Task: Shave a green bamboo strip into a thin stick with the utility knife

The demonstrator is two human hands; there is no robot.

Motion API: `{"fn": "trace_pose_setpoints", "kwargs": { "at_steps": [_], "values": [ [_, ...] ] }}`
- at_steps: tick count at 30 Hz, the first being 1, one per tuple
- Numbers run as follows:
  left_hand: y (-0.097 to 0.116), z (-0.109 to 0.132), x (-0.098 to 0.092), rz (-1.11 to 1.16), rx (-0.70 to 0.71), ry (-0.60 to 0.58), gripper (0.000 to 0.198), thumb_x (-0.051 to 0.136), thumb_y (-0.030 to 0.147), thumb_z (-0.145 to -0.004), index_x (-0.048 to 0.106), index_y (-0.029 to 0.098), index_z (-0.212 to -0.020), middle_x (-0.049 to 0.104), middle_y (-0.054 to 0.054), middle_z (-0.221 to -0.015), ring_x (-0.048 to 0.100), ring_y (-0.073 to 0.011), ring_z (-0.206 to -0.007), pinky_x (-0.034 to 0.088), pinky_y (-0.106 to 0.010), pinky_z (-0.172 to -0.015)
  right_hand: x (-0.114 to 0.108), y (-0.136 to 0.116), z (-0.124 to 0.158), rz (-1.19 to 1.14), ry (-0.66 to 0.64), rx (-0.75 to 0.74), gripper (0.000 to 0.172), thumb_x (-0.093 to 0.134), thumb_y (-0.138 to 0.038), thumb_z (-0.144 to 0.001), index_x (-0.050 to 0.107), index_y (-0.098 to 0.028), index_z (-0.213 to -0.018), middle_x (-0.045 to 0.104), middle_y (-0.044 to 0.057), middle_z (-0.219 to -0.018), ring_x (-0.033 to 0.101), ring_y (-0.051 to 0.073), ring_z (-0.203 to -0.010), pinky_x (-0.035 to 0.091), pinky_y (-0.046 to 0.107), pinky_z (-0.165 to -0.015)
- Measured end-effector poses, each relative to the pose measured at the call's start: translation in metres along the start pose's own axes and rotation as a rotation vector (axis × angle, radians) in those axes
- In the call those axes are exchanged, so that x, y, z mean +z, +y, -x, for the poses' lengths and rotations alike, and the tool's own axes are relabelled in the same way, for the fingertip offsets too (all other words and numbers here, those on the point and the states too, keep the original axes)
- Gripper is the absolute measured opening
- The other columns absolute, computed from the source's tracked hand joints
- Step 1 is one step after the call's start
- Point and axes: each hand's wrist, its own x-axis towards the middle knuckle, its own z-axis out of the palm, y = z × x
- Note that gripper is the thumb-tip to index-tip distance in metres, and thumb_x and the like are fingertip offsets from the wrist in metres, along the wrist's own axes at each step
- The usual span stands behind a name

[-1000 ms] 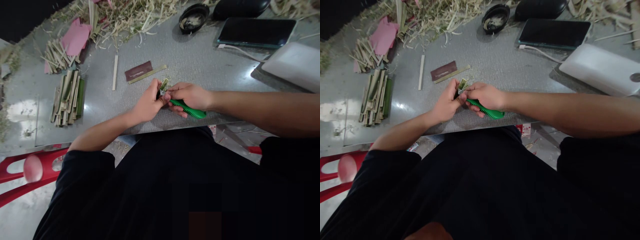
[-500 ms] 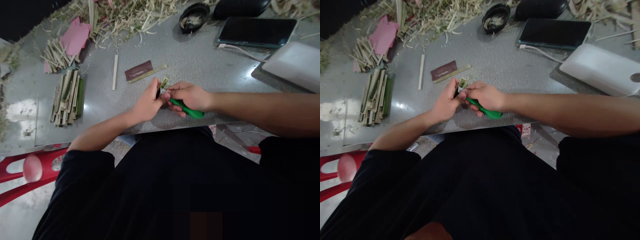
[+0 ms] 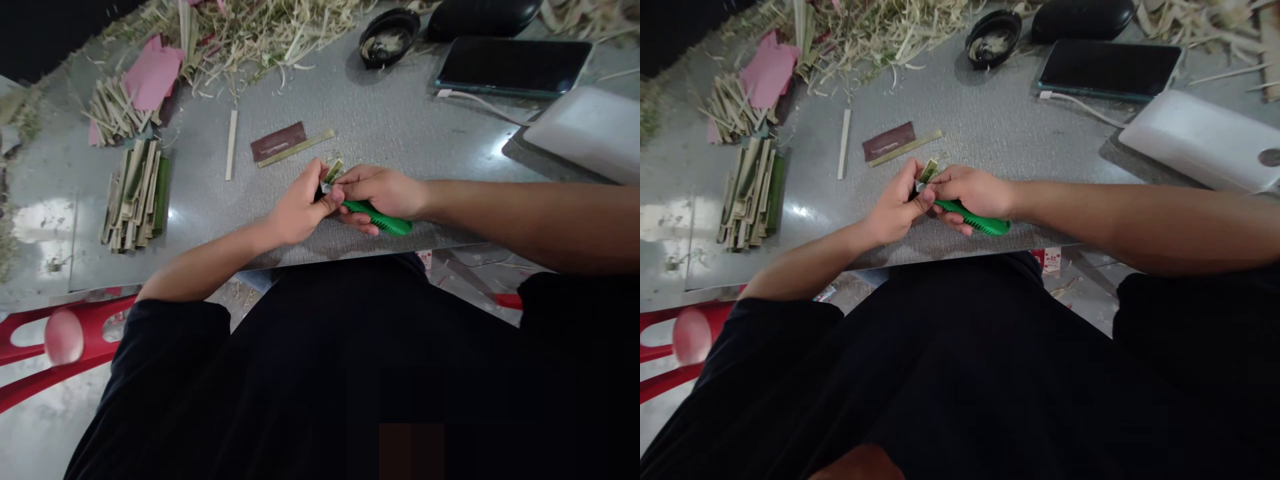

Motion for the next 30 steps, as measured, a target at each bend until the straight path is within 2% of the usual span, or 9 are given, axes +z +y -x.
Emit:
{"fn": "trace_pose_setpoints", "kwargs": {
  "at_steps": [3,7,12,17,21,26,28,30],
  "values": [
    [-0.002,-0.002,-0.001,0.026,0.026,0.006,0.085,0.081,0.111,-0.101,0.05,0.032,-0.107,0.053,0.0,-0.09,0.056,-0.026,-0.086,0.052,-0.048,-0.077,0.006,-0.004,0.002,0.019,0.089,0.033,0.06,0.084,-0.056,-0.126,0.063,-0.025,-0.08,0.054,0.0,-0.057,0.058,0.017,-0.043,0.047,0.027,-0.04],
    [-0.001,-0.001,-0.002,0.014,-0.02,0.001,0.08,0.086,0.103,-0.105,0.05,0.033,-0.108,0.055,0.001,-0.087,0.057,-0.0271,-0.086,0.052,-0.049,-0.079,0.012,-0.002,0.001,0.039,0.15,-0.029,0.057,0.079,-0.046,-0.129,0.064,-0.024,-0.078,0.055,-0.001,-0.055,0.057,0.015,-0.04,0.045,0.026,-0.04],
    [-0.002,0.001,-0.003,-0.015,-0.021,-0.008,0.08,0.08,0.107,-0.107,0.049,0.033,-0.109,0.057,-0.001,-0.091,0.063,-0.0295,-0.091,0.051,-0.049,-0.081,0.013,0.003,-0.001,0.083,0.164,-0.071,0.066,0.078,-0.056,-0.133,0.063,-0.024,-0.076,0.057,-0.002,-0.056,0.058,0.014,-0.039,0.046,0.024,-0.04],
    [-0.027,-0.01,-0.004,0.019,0.009,-0.017,0.079,0.078,0.107,-0.107,0.05,0.034,-0.108,0.053,0.0,-0.088,0.051,-0.0276,-0.091,0.047,-0.049,-0.086,0.015,0.003,0.0,0.082,0.23,-0.032,0.067,0.08,-0.059,-0.133,0.061,-0.025,-0.079,0.057,-0.001,-0.06,0.057,0.014,-0.043,0.05,0.026,-0.041],
    [-0.023,-0.008,-0.003,-0.005,-0.013,-0.018,0.081,0.076,0.11,-0.106,0.05,0.033,-0.109,0.054,0.0,-0.089,0.053,-0.0277,-0.09,0.049,-0.05,-0.086,0.016,0.002,-0.001,0.061,0.272,-0.016,0.062,0.077,-0.045,-0.134,0.062,-0.025,-0.077,0.056,-0.001,-0.058,0.056,0.014,-0.041,0.049,0.025,-0.041],
    [-0.006,0.001,-0.002,-0.101,-0.008,-0.003,0.08,0.073,0.109,-0.106,0.05,0.033,-0.111,0.056,-0.002,-0.095,0.056,-0.0283,-0.091,0.052,-0.05,-0.084,0.012,-0.001,-0.001,0.045,0.153,-0.013,0.063,0.077,-0.036,-0.132,0.063,-0.023,-0.072,0.057,-0.001,-0.054,0.059,0.014,-0.038,0.047,0.025,-0.04],
    [-0.009,0.0,0.0,-0.108,0.007,0.006,0.079,0.071,0.109,-0.107,0.049,0.033,-0.112,0.057,-0.002,-0.096,0.055,-0.028,-0.091,0.051,-0.049,-0.084,0.013,-0.003,0.0,0.04,0.188,0.004,0.06,0.069,-0.025,-0.133,0.062,-0.023,-0.073,0.057,-0.001,-0.054,0.058,0.014,-0.037,0.046,0.024,-0.041],
    [-0.015,-0.002,0.002,-0.103,0.021,0.02,0.079,0.068,0.11,-0.108,0.049,0.033,-0.113,0.058,-0.002,-0.097,0.055,-0.0278,-0.09,0.05,-0.049,-0.083,0.017,-0.004,0.0,0.037,0.278,0.02,0.059,0.056,-0.013,-0.134,0.062,-0.023,-0.076,0.057,-0.002,-0.055,0.057,0.013,-0.038,0.047,0.023,-0.042]
  ]
}}
